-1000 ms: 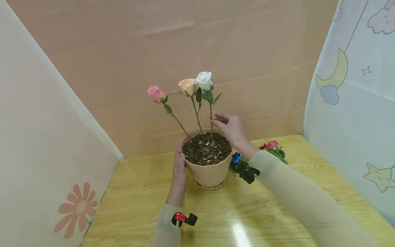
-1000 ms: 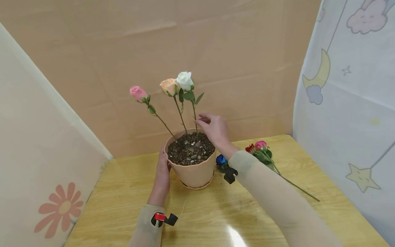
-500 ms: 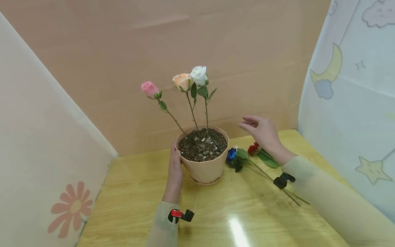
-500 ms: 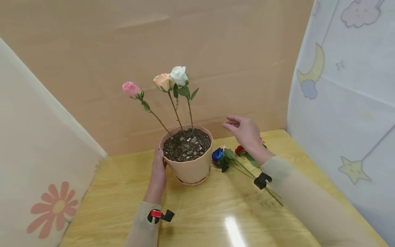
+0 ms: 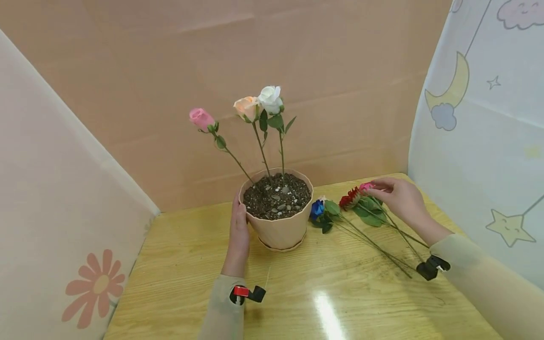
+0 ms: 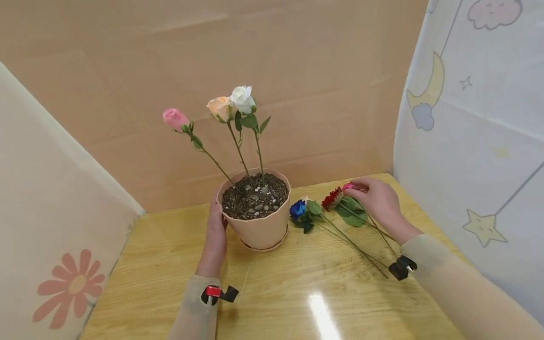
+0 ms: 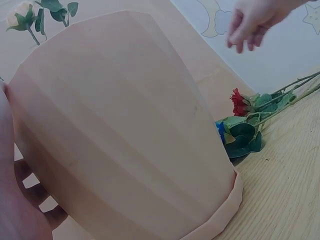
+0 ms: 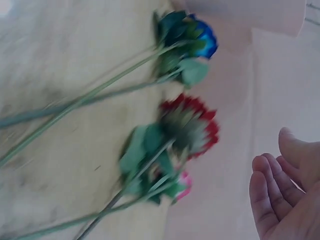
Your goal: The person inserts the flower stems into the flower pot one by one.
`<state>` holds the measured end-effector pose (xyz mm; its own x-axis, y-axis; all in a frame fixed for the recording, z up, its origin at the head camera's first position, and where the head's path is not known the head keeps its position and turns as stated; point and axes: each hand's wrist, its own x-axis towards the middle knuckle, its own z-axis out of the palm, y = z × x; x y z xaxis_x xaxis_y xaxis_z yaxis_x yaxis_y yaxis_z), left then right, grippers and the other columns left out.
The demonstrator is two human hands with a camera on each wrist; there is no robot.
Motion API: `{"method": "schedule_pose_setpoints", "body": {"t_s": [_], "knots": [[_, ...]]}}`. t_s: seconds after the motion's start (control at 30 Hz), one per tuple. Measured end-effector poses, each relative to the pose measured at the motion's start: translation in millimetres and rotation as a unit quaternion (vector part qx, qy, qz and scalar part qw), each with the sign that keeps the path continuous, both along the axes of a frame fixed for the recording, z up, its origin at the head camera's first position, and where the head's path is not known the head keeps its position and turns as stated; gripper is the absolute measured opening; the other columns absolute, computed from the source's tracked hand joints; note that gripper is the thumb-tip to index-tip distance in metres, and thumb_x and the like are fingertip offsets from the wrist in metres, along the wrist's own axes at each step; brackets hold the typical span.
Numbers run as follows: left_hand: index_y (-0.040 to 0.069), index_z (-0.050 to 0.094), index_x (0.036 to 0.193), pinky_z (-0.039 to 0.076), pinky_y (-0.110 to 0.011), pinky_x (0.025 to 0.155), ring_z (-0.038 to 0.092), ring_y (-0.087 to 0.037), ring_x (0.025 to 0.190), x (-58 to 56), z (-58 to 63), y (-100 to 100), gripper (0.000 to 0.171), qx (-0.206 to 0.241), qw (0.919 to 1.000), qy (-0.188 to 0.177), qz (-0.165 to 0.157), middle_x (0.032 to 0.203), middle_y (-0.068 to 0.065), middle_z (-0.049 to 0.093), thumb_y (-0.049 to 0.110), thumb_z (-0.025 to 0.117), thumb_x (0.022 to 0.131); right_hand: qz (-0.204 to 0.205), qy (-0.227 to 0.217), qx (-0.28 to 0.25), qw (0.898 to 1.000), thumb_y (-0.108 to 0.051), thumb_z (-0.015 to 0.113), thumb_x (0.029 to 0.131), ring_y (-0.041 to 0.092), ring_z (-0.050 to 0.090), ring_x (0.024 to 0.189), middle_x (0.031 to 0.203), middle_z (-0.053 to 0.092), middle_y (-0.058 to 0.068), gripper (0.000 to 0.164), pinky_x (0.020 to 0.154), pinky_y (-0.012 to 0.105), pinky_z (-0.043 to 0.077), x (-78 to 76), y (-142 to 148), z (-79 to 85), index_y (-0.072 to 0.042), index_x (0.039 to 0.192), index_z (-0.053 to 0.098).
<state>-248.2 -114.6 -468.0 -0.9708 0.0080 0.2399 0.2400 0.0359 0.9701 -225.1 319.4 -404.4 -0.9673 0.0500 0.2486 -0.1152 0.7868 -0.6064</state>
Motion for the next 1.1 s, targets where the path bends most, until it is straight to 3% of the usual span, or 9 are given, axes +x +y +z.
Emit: {"method": "schedule_pose_setpoints", "body": {"t_s": [0.23, 0.47, 0.67, 0.87, 1.1], "knots": [[0.041, 0.022, 0.176, 0.015, -0.060, 0.133, 0.018, -0.025, 0.167, -0.7, 0.8, 0.1, 0.060, 0.002, 1.0000, 0.000, 0.001, 0.181, 0.007, 0.021, 0.054, 0.028, 0.118, -0.012, -0.034, 0.025, 0.999, -0.039, 0.069, 0.111, 0.048, 0.071, 0.108, 0.129, 0.073, 0.030, 0.054, 0.085, 0.063, 0.056, 10.8, 32.5, -21.5, 0.005, 0.141, 0.070], [0.045, 0.020, 0.176, 0.014, -0.059, 0.133, 0.017, -0.023, 0.167, 0.8, 0.7, -1.2, 0.057, 0.003, 0.9999, -0.013, -0.002, 0.180, 0.011, 0.020, 0.054, 0.027, 0.119, -0.013, -0.072, 0.026, 0.997, -0.036, 0.069, 0.111, 0.038, 0.077, 0.096, 0.121, 0.077, 0.029, 0.054, 0.076, 0.053, 0.060, 17.6, 51.7, -45.4, 0.008, 0.142, 0.068], [0.045, 0.022, 0.175, 0.015, -0.062, 0.133, 0.018, -0.025, 0.167, 0.4, 1.0, -1.1, 0.057, 0.004, 1.0000, -0.007, -0.004, 0.181, 0.010, 0.020, 0.055, 0.027, 0.119, -0.017, -0.088, 0.026, 0.996, -0.038, 0.069, 0.111, 0.045, 0.075, 0.102, 0.125, 0.075, 0.030, 0.055, 0.085, 0.062, 0.058, 20.6, 64.3, -65.3, 0.009, 0.139, 0.070], [0.042, 0.022, 0.176, 0.016, -0.064, 0.132, 0.018, -0.028, 0.167, 0.5, 1.3, -0.7, 0.058, 0.005, 1.0000, 0.001, -0.003, 0.182, 0.006, 0.018, 0.053, 0.027, 0.119, -0.015, -0.106, 0.032, 0.994, -0.036, 0.069, 0.111, 0.051, 0.072, 0.106, 0.120, 0.077, 0.029, 0.054, 0.089, 0.066, 0.055, 21.7, 71.7, -76.9, 0.011, 0.138, 0.070], [0.042, 0.023, 0.176, 0.017, -0.065, 0.131, 0.019, -0.029, 0.167, 0.3, -0.1, -0.3, 0.057, 0.008, 1.0000, 0.004, -0.004, 0.182, 0.004, 0.019, 0.051, 0.027, 0.120, -0.015, -0.121, 0.039, 0.992, -0.039, 0.071, 0.109, 0.056, 0.068, 0.112, 0.127, 0.073, 0.033, 0.054, 0.090, 0.067, 0.055, 24.3, 73.0, -81.9, 0.010, 0.133, 0.073]]}}
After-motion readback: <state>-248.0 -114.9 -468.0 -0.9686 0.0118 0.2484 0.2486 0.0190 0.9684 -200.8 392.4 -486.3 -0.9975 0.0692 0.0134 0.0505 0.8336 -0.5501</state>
